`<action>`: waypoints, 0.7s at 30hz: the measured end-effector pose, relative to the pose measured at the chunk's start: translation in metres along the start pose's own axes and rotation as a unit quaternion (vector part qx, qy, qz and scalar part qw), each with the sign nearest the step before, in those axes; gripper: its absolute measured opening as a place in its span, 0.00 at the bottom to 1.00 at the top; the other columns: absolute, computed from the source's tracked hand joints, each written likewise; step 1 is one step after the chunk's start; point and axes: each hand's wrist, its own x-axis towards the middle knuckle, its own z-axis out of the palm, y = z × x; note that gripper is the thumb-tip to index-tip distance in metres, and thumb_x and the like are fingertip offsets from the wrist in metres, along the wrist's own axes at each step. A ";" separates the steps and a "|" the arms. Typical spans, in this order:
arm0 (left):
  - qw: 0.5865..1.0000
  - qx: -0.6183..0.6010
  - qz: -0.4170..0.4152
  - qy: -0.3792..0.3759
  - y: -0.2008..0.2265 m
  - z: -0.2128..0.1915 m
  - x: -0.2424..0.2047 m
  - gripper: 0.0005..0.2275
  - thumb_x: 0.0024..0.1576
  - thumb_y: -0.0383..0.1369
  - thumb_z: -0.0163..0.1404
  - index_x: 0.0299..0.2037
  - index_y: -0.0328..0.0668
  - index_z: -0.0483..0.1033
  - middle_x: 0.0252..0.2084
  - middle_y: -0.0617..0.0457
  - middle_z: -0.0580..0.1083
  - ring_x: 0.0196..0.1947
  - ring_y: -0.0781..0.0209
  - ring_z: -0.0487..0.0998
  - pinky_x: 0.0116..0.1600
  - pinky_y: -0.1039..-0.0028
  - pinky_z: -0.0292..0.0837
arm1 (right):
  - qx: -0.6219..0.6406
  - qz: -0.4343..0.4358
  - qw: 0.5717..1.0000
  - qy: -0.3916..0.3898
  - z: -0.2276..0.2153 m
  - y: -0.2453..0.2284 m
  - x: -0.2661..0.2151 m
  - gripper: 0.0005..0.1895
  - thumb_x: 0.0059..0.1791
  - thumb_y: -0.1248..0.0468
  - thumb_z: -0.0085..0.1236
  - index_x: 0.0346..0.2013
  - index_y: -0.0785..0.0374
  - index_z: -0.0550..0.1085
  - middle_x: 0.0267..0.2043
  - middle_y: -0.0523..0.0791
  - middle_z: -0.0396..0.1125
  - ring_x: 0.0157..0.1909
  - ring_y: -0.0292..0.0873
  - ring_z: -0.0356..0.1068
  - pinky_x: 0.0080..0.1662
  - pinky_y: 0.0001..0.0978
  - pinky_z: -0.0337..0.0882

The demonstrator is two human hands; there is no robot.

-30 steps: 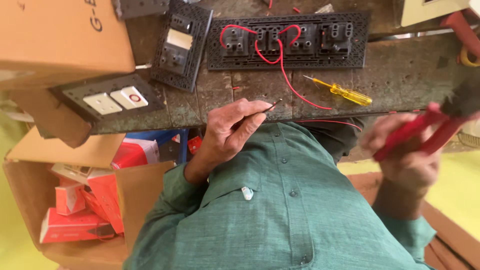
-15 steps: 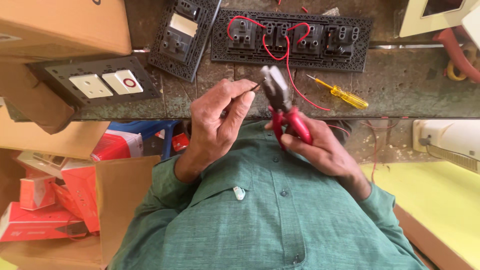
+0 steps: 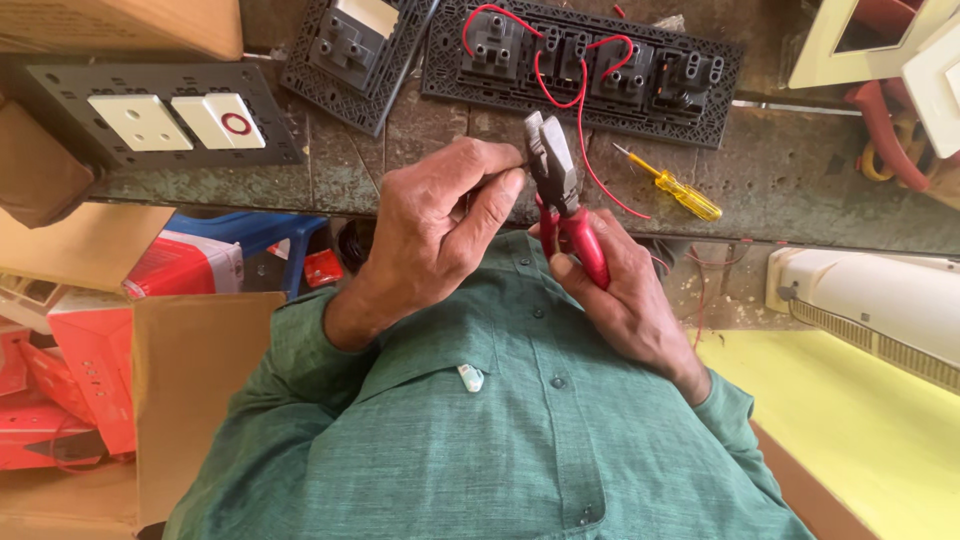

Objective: The person wires electrical switchboards by stripping red wires with pliers and securing them into the terminals of switches and sockets using a screwdriver.

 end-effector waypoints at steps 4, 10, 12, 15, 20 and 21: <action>1.000 -0.017 -0.005 -0.012 -0.001 -0.001 -0.003 0.04 0.68 0.25 0.53 0.50 0.34 0.77 0.38 0.52 0.77 0.33 0.71 0.75 0.38 0.79 0.71 | -0.013 -0.059 0.998 0.033 0.004 0.003 -0.003 0.22 0.57 0.63 0.53 0.65 0.63 0.65 0.54 0.51 0.70 0.54 0.50 0.74 0.55 0.40 0.72; 0.999 -0.036 -0.015 -0.026 -0.002 -0.004 -0.005 0.04 0.68 0.24 0.53 0.49 0.34 0.77 0.38 0.55 0.75 0.31 0.74 0.71 0.35 0.81 0.67 | -0.102 -0.103 0.986 0.084 0.012 0.006 -0.005 0.32 0.56 0.65 0.57 0.73 0.62 0.58 0.52 0.53 0.68 0.50 0.55 0.73 0.51 0.44 0.73; 0.997 -0.050 -0.041 -0.034 -0.001 -0.005 -0.006 0.04 0.67 0.24 0.52 0.49 0.34 0.77 0.36 0.57 0.73 0.29 0.75 0.66 0.33 0.80 0.63 | -0.130 -0.110 0.980 0.100 0.014 0.005 -0.004 0.33 0.55 0.65 0.59 0.73 0.62 0.59 0.52 0.54 0.68 0.50 0.56 0.72 0.51 0.45 0.73; 0.996 -0.062 -0.051 -0.040 -0.001 -0.007 -0.007 0.04 0.67 0.24 0.52 0.49 0.34 0.77 0.34 0.59 0.70 0.27 0.77 0.63 0.32 0.80 0.60 | -0.151 -0.128 0.974 0.108 0.015 0.005 -0.003 0.33 0.54 0.66 0.60 0.73 0.62 0.59 0.53 0.54 0.67 0.52 0.57 0.72 0.52 0.46 0.73; 0.993 -0.093 -0.054 -0.053 -0.002 -0.011 -0.008 0.04 0.68 0.24 0.52 0.49 0.34 0.77 0.34 0.59 0.71 0.28 0.77 0.63 0.32 0.81 0.60 | -0.177 -0.137 0.968 0.116 0.016 0.004 -0.002 0.34 0.53 0.67 0.61 0.72 0.63 0.60 0.56 0.55 0.67 0.54 0.58 0.71 0.53 0.47 0.73; 0.993 -0.094 -0.050 -0.053 -0.002 -0.012 -0.008 0.04 0.68 0.24 0.52 0.49 0.33 0.77 0.34 0.59 0.71 0.29 0.77 0.64 0.33 0.80 0.61 | -0.182 -0.134 0.967 0.119 0.017 0.004 -0.002 0.34 0.52 0.67 0.61 0.72 0.63 0.60 0.56 0.55 0.67 0.54 0.58 0.71 0.53 0.47 0.73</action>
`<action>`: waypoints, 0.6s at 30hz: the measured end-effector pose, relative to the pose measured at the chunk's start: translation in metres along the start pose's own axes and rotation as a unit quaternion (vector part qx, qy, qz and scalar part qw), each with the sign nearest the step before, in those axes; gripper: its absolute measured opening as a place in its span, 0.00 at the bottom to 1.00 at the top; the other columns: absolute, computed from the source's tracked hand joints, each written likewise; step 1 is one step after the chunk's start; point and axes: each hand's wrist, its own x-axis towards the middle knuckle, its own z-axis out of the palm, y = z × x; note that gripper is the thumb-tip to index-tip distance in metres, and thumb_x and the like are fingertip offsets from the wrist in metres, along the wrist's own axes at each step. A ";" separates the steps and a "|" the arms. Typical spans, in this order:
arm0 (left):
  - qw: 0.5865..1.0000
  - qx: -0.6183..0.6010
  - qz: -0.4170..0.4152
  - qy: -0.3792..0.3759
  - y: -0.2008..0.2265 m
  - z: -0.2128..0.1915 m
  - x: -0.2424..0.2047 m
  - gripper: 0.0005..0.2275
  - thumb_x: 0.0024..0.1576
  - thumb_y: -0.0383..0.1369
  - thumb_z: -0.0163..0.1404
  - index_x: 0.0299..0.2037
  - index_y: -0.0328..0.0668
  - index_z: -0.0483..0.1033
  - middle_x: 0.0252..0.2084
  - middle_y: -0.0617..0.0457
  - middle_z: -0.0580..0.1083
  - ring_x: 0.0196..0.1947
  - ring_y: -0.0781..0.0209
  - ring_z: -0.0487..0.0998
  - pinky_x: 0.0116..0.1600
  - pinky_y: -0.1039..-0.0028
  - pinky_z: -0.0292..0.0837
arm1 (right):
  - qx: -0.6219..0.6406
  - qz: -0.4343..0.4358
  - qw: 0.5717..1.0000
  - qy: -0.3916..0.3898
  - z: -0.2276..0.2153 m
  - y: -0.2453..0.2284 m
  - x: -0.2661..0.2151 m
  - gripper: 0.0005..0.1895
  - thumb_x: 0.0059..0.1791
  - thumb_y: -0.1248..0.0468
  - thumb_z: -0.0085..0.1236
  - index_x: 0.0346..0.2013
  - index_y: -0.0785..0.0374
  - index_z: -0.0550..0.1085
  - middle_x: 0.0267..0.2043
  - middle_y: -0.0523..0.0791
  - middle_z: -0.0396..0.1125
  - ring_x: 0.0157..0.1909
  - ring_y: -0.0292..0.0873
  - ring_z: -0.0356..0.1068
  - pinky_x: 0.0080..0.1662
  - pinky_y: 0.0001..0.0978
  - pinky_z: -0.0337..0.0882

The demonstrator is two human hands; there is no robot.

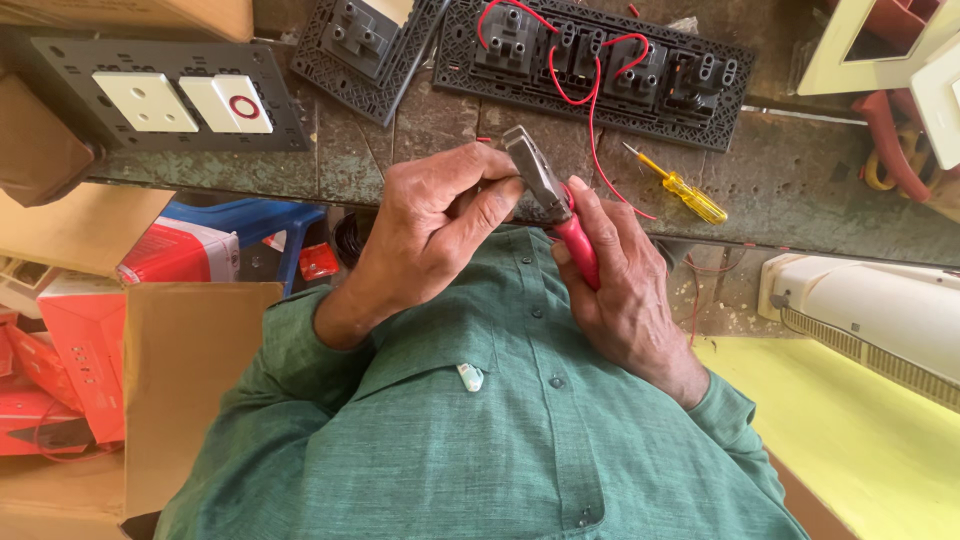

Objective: The person wires electrical switchboards by stripping red wires with pliers and securing them into the terminals of switches and sockets using a screwdriver.

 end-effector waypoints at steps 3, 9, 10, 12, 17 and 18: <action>1.000 0.001 0.011 0.002 -0.001 -0.001 0.001 0.03 0.68 0.24 0.52 0.49 0.33 0.77 0.35 0.58 0.72 0.30 0.76 0.66 0.34 0.80 0.62 | -0.007 -0.009 1.000 0.004 0.000 0.000 0.001 0.34 0.52 0.68 0.62 0.72 0.64 0.60 0.57 0.55 0.66 0.54 0.59 0.71 0.54 0.47 0.73; 0.999 0.024 0.019 0.015 -0.002 -0.001 0.001 0.03 0.67 0.25 0.53 0.46 0.33 0.77 0.33 0.57 0.72 0.29 0.74 0.68 0.34 0.78 0.63 | -0.022 -0.024 0.999 0.006 0.000 0.000 0.003 0.35 0.51 0.68 0.63 0.72 0.64 0.59 0.59 0.56 0.66 0.57 0.59 0.71 0.55 0.48 0.73; 0.999 0.026 0.017 0.016 -0.002 -0.001 0.001 0.03 0.67 0.25 0.53 0.45 0.33 0.78 0.33 0.57 0.72 0.29 0.74 0.68 0.34 0.78 0.63 | -0.022 -0.018 1.000 0.002 0.000 0.001 0.003 0.36 0.51 0.68 0.63 0.72 0.64 0.59 0.58 0.56 0.66 0.56 0.59 0.71 0.54 0.48 0.73; 1.000 0.023 0.010 0.017 -0.004 -0.001 0.001 0.03 0.66 0.26 0.53 0.45 0.34 0.78 0.32 0.56 0.73 0.29 0.73 0.68 0.34 0.77 0.64 | -0.022 -0.009 1.000 -0.004 0.001 0.002 0.002 0.36 0.50 0.68 0.63 0.71 0.65 0.60 0.56 0.55 0.67 0.54 0.59 0.71 0.53 0.48 0.73; 0.997 0.048 0.020 0.048 -0.004 0.001 0.002 0.03 0.64 0.28 0.53 0.41 0.36 0.77 0.32 0.52 0.74 0.31 0.68 0.72 0.37 0.75 0.69 | 0.000 0.006 1.000 0.007 0.006 0.003 0.002 0.32 0.51 0.66 0.60 0.70 0.65 0.62 0.52 0.56 0.69 0.50 0.59 0.71 0.51 0.47 0.72; 0.996 0.058 0.034 0.054 -0.003 0.001 0.003 0.03 0.64 0.28 0.53 0.40 0.36 0.76 0.32 0.51 0.74 0.32 0.66 0.74 0.38 0.74 0.70 | 0.016 0.012 1.000 0.005 0.007 0.004 0.002 0.31 0.52 0.66 0.59 0.69 0.64 0.62 0.51 0.57 0.69 0.49 0.58 0.71 0.50 0.46 0.72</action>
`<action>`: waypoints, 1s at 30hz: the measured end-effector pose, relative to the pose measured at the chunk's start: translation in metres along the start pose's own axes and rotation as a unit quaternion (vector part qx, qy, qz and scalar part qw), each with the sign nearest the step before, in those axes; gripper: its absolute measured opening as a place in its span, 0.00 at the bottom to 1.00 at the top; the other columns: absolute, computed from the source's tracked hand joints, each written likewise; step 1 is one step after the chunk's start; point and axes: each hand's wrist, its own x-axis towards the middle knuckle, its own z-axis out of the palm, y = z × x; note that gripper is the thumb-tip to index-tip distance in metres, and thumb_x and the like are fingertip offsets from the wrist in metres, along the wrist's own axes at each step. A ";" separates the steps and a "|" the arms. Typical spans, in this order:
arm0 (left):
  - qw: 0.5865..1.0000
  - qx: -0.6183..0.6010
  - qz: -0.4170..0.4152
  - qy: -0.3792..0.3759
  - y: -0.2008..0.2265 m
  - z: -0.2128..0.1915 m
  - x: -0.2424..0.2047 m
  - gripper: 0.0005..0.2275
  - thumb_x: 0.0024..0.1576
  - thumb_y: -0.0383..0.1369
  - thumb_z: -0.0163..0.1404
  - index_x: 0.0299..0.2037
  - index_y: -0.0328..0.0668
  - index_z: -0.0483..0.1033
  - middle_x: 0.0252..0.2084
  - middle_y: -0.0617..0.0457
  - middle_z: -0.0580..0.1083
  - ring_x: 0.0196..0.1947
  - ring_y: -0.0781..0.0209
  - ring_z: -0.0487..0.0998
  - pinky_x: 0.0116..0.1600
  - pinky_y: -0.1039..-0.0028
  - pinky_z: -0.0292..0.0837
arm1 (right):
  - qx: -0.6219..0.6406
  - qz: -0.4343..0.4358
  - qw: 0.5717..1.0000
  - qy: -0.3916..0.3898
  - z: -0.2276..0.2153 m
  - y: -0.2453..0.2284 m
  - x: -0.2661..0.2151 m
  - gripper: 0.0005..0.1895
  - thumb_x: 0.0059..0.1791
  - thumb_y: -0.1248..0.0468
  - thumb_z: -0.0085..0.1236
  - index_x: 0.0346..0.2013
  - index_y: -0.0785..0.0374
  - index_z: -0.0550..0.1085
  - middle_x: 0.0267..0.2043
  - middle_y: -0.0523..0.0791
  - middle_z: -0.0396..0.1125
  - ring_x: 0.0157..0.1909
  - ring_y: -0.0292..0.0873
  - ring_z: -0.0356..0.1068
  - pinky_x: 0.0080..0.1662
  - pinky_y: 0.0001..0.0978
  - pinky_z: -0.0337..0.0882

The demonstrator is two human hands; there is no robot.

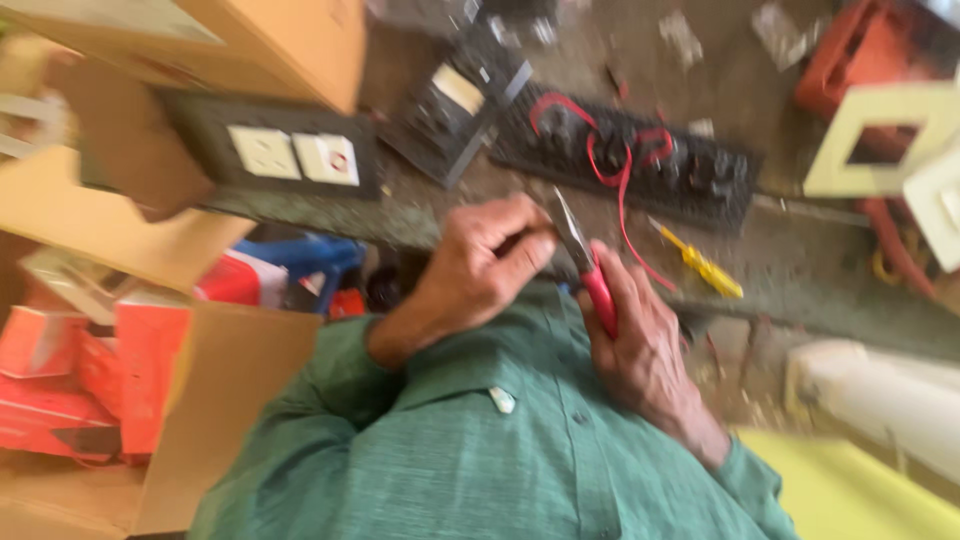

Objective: The person wires electrical switchboards by stripping red wires with pliers and securing them into the terminals of switches and sockets using a screwdriver.

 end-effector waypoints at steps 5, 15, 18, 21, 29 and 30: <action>0.963 0.195 0.176 0.064 0.003 0.004 -0.003 0.02 0.59 0.26 0.54 0.39 0.39 0.74 0.34 0.47 0.73 0.35 0.48 0.77 0.40 0.66 0.72 | 0.056 0.063 0.995 -0.045 0.002 0.002 -0.001 0.30 0.51 0.60 0.55 0.67 0.63 0.63 0.51 0.55 0.71 0.51 0.56 0.74 0.52 0.44 0.72; 0.939 0.269 0.212 0.012 -0.002 0.002 -0.009 0.03 0.57 0.27 0.51 0.38 0.40 0.71 0.33 0.49 0.70 0.33 0.50 0.77 0.38 0.63 0.73 | 0.009 0.069 0.996 -0.052 -0.003 -0.003 -0.002 0.30 0.49 0.59 0.55 0.65 0.61 0.64 0.51 0.53 0.72 0.53 0.55 0.73 0.52 0.44 0.71; 0.981 0.142 0.125 0.033 0.005 0.001 -0.010 0.03 0.62 0.29 0.51 0.39 0.38 0.74 0.33 0.46 0.74 0.32 0.47 0.78 0.36 0.64 0.72 | -0.030 0.056 0.998 -0.023 -0.002 -0.006 -0.003 0.31 0.47 0.58 0.57 0.65 0.58 0.65 0.49 0.53 0.72 0.50 0.54 0.72 0.51 0.43 0.71; 0.995 0.081 0.051 -0.005 0.003 -0.002 -0.010 0.05 0.62 0.30 0.50 0.37 0.36 0.75 0.30 0.47 0.73 0.30 0.53 0.74 0.33 0.66 0.68 | -0.043 0.019 0.998 -0.035 -0.008 -0.008 0.000 0.29 0.48 0.58 0.57 0.63 0.59 0.66 0.43 0.51 0.72 0.46 0.53 0.71 0.50 0.43 0.69; 0.993 -0.114 -0.027 -0.027 -0.016 0.000 -0.012 0.09 0.59 0.28 0.52 0.28 0.32 0.74 0.24 0.59 0.69 0.28 0.76 0.66 0.32 0.76 0.63 | 0.239 0.158 0.927 -0.241 -0.039 -0.025 0.005 0.21 0.54 0.55 0.50 0.60 0.56 0.74 0.31 0.43 0.61 0.33 0.38 0.59 0.38 0.34 0.64; 0.991 -0.128 -0.038 -0.033 -0.017 0.000 -0.011 0.08 0.59 0.28 0.52 0.28 0.33 0.74 0.24 0.60 0.69 0.28 0.76 0.66 0.32 0.76 0.63 | 0.255 0.199 0.909 -0.263 -0.041 -0.024 0.004 0.21 0.54 0.55 0.50 0.61 0.54 0.75 0.29 0.44 0.56 0.31 0.37 0.54 0.34 0.33 0.61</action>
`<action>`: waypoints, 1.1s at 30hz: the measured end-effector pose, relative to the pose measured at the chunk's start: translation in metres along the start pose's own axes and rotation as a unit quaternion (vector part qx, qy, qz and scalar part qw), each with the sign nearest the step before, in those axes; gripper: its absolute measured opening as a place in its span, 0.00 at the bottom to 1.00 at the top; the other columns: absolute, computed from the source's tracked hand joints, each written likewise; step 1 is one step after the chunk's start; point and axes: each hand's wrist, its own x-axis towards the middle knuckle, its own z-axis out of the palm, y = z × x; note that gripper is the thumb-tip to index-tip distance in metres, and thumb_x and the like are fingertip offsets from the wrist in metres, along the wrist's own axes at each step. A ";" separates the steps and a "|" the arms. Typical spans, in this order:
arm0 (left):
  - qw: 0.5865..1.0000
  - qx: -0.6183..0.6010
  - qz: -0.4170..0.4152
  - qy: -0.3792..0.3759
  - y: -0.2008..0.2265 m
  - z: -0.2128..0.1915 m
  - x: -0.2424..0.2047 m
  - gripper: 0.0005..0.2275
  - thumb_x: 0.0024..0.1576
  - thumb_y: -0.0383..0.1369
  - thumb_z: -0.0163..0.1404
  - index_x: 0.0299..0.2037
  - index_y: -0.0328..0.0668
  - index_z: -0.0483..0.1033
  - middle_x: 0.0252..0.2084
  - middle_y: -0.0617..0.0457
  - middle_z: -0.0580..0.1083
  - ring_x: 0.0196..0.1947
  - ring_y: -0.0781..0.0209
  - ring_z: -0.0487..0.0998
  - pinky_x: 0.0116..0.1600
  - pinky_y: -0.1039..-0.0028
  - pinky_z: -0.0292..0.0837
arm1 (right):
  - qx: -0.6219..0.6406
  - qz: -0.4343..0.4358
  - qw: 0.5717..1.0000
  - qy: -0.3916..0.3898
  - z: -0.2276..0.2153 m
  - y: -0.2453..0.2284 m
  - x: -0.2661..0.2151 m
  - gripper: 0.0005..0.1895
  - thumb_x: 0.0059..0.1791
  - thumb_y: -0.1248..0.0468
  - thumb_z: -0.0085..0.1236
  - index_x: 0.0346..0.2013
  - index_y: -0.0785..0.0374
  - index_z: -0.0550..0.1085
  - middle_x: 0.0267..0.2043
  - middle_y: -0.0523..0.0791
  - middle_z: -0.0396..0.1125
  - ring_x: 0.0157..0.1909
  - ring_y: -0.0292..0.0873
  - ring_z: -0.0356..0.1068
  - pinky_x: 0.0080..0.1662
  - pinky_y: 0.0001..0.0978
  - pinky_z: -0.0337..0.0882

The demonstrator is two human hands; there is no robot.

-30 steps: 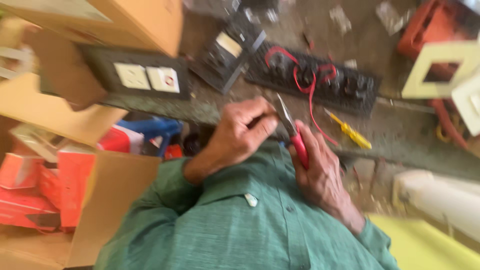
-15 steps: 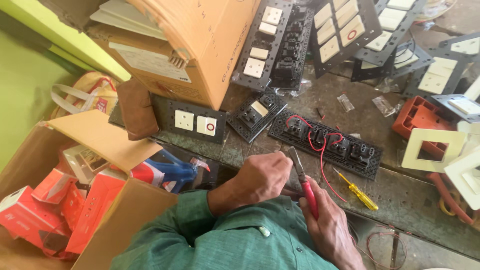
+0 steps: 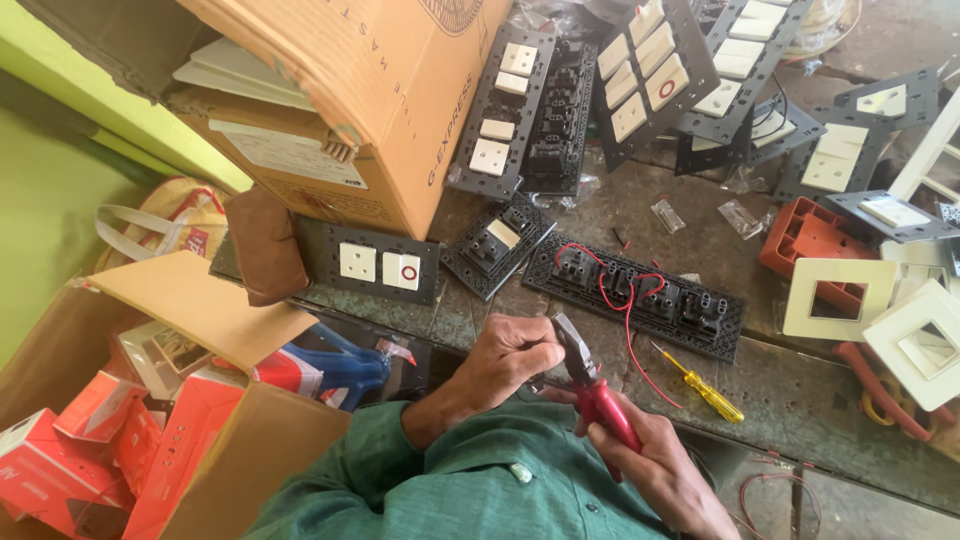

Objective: The person wires electrical switchboards by stripping red wires with pliers and securing them into the terminals of switches and sockets using a screwdriver.

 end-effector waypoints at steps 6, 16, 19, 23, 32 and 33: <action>0.998 -0.043 -0.032 -0.035 -0.016 -0.003 0.003 0.07 0.59 0.28 0.52 0.29 0.33 0.77 0.24 0.59 0.70 0.25 0.75 0.66 0.30 0.79 0.60 | 0.102 -0.039 0.993 -0.045 -0.006 0.025 0.004 0.18 0.54 0.56 0.53 0.54 0.64 0.74 0.30 0.41 0.66 0.29 0.34 0.61 0.33 0.28 0.62; 0.990 0.080 0.065 -0.093 0.027 -0.011 0.007 0.06 0.63 0.31 0.53 0.40 0.35 0.80 0.33 0.54 0.75 0.33 0.67 0.74 0.38 0.73 0.70 | 0.155 -0.040 0.967 0.198 -0.029 0.061 -0.017 0.24 0.50 0.61 0.52 0.60 0.65 0.70 0.40 0.44 0.76 0.44 0.33 0.73 0.48 0.24 0.70; 0.951 0.218 0.213 -0.043 0.034 -0.013 0.017 0.05 0.64 0.30 0.54 0.42 0.37 0.80 0.37 0.51 0.77 0.39 0.61 0.75 0.45 0.70 0.71 | 0.021 -0.002 0.940 0.340 -0.055 0.069 -0.039 0.18 0.53 0.59 0.57 0.54 0.68 0.77 0.36 0.50 0.73 0.39 0.42 0.70 0.44 0.36 0.69; 0.975 0.180 0.124 -0.049 0.020 -0.008 0.015 0.04 0.66 0.29 0.53 0.44 0.36 0.79 0.36 0.52 0.75 0.37 0.64 0.74 0.43 0.74 0.70 | -0.280 0.052 0.835 0.472 -0.074 0.074 -0.060 0.24 0.55 0.53 0.59 0.64 0.58 0.74 0.42 0.54 0.71 0.42 0.52 0.72 0.48 0.45 0.71; 0.967 0.237 0.094 -0.006 -0.008 0.006 0.019 0.04 0.67 0.24 0.53 0.49 0.34 0.76 0.36 0.51 0.75 0.30 0.67 0.70 0.37 0.77 0.66 | -0.478 0.056 0.726 0.491 -0.082 0.103 -0.065 0.26 0.59 0.46 0.65 0.64 0.58 0.74 0.40 0.49 0.68 0.40 0.51 0.70 0.43 0.46 0.65; 0.961 0.256 0.101 -0.006 -0.010 0.007 0.018 0.04 0.67 0.24 0.53 0.49 0.34 0.77 0.36 0.50 0.75 0.29 0.66 0.71 0.36 0.76 0.66 | -0.492 0.048 0.716 0.493 -0.082 0.108 -0.064 0.26 0.58 0.46 0.65 0.63 0.58 0.74 0.40 0.49 0.68 0.40 0.51 0.70 0.43 0.45 0.65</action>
